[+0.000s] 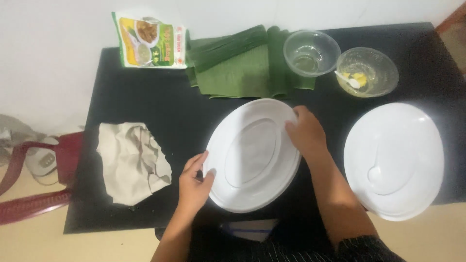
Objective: Wiping a banana leaf with a cloth and folding it into a rectangular shape on a plate.
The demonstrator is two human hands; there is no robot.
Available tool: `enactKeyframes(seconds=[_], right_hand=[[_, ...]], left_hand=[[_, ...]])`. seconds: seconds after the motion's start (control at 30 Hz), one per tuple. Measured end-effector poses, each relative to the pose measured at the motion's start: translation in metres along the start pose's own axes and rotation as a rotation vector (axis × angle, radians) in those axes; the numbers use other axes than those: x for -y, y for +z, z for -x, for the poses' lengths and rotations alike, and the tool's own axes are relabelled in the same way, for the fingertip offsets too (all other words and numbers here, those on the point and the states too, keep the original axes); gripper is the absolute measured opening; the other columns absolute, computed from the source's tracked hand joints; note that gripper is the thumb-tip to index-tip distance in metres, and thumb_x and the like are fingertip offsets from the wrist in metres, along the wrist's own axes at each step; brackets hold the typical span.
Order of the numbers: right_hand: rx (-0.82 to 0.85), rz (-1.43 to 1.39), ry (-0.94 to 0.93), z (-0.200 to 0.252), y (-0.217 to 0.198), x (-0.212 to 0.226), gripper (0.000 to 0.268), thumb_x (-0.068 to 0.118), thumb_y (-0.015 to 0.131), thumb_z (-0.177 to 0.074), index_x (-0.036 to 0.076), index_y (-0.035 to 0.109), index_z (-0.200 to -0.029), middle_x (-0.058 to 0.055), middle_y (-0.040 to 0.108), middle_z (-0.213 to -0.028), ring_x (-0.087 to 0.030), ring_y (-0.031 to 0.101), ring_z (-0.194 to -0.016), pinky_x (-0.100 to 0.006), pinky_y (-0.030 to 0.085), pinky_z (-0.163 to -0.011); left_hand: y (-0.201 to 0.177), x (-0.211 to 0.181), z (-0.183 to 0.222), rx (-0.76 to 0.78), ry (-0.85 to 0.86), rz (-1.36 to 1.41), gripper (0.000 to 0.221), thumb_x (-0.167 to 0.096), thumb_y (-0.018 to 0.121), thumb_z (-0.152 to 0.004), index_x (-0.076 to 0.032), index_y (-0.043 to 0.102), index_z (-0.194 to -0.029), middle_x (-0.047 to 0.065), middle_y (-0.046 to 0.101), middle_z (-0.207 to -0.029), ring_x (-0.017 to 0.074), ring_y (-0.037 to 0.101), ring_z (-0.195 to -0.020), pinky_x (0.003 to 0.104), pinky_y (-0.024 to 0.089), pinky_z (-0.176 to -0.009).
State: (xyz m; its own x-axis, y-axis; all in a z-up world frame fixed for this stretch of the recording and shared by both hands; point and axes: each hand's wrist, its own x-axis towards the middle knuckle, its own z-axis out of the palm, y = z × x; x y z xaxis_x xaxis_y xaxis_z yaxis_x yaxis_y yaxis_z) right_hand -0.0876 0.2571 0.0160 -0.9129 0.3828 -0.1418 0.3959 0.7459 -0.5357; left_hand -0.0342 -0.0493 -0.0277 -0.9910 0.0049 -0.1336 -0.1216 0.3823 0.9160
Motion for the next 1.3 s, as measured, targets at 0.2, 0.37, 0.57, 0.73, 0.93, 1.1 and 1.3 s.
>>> enactKeyframes(seconds=[0.2,0.37,0.57,0.73,0.93,1.1,1.3], right_hand=[[0.011,-0.009,0.026,0.005,-0.003,-0.011,0.05,0.021,0.057,-0.09,0.01,0.057,-0.138,-0.023,0.067,-0.121,-0.039,0.065,-0.113,-0.054,0.053,-0.093],[-0.05,0.04,0.019,0.0,0.004,-0.04,0.04,0.026,0.064,-0.09,0.008,0.064,-0.126,-0.021,0.069,-0.112,-0.04,0.068,-0.103,-0.053,0.054,-0.084],[-0.126,0.096,-0.054,0.025,-0.007,-0.035,0.041,0.026,0.068,-0.089,0.0,0.066,-0.121,-0.026,0.069,-0.109,-0.043,0.068,-0.101,-0.053,0.053,-0.082],[-0.192,0.05,-0.13,0.016,0.003,-0.039,0.039,0.023,0.066,-0.092,0.005,0.064,-0.127,-0.019,0.069,-0.109,-0.037,0.067,-0.102,-0.049,0.053,-0.083],[-0.097,0.183,-0.055,0.022,-0.003,-0.038,0.037,0.035,0.065,-0.093,0.007,0.07,-0.117,-0.017,0.07,-0.107,-0.034,0.068,-0.101,-0.048,0.052,-0.085],[-0.186,0.152,-0.155,0.053,-0.032,0.004,0.042,0.03,0.067,-0.095,0.0,0.063,-0.125,-0.024,0.065,-0.113,-0.039,0.063,-0.107,-0.05,0.048,-0.093],[-0.802,0.53,-0.858,-0.024,0.034,0.041,0.032,0.05,0.076,-0.075,0.02,0.067,-0.082,-0.001,0.058,-0.073,-0.022,0.062,-0.068,-0.034,0.046,-0.062]], left_hand=[[0.009,0.013,0.004,-0.183,0.034,0.09,0.044,-0.002,0.072,-0.082,-0.011,0.073,-0.124,0.015,0.067,-0.122,0.0268,0.068,-0.104,0.039,0.06,-0.085],[0.011,0.058,-0.032,-0.261,0.002,0.121,0.03,-0.012,0.08,-0.081,-0.011,0.077,-0.11,0.014,0.071,-0.089,0.0264,0.07,-0.082,0.039,0.059,-0.07],[-0.007,0.018,-0.042,-0.145,0.081,-0.007,0.026,-0.01,0.078,-0.08,-0.008,0.077,-0.105,0.015,0.075,-0.088,0.0255,0.072,-0.08,0.037,0.058,-0.069],[-0.011,-0.003,-0.057,-0.051,0.145,-0.139,0.025,-0.007,0.075,-0.084,-0.007,0.077,-0.108,0.016,0.075,-0.097,0.0303,0.074,-0.086,0.04,0.058,-0.073],[-0.003,-0.002,-0.076,-0.006,0.196,0.031,0.029,-0.005,0.072,-0.084,-0.003,0.074,-0.113,0.018,0.074,-0.1,0.0276,0.072,-0.092,0.04,0.058,-0.079],[-0.001,0.008,-0.074,0.009,0.179,0.227,0.03,-0.008,0.069,-0.088,0.0,0.072,-0.116,0.021,0.073,-0.103,0.0259,0.07,-0.094,0.038,0.057,-0.08],[0.002,0.034,-0.097,0.05,0.171,0.311,0.03,-0.008,0.07,-0.087,-0.001,0.072,-0.116,0.019,0.074,-0.105,0.0244,0.071,-0.095,0.036,0.059,-0.081]])
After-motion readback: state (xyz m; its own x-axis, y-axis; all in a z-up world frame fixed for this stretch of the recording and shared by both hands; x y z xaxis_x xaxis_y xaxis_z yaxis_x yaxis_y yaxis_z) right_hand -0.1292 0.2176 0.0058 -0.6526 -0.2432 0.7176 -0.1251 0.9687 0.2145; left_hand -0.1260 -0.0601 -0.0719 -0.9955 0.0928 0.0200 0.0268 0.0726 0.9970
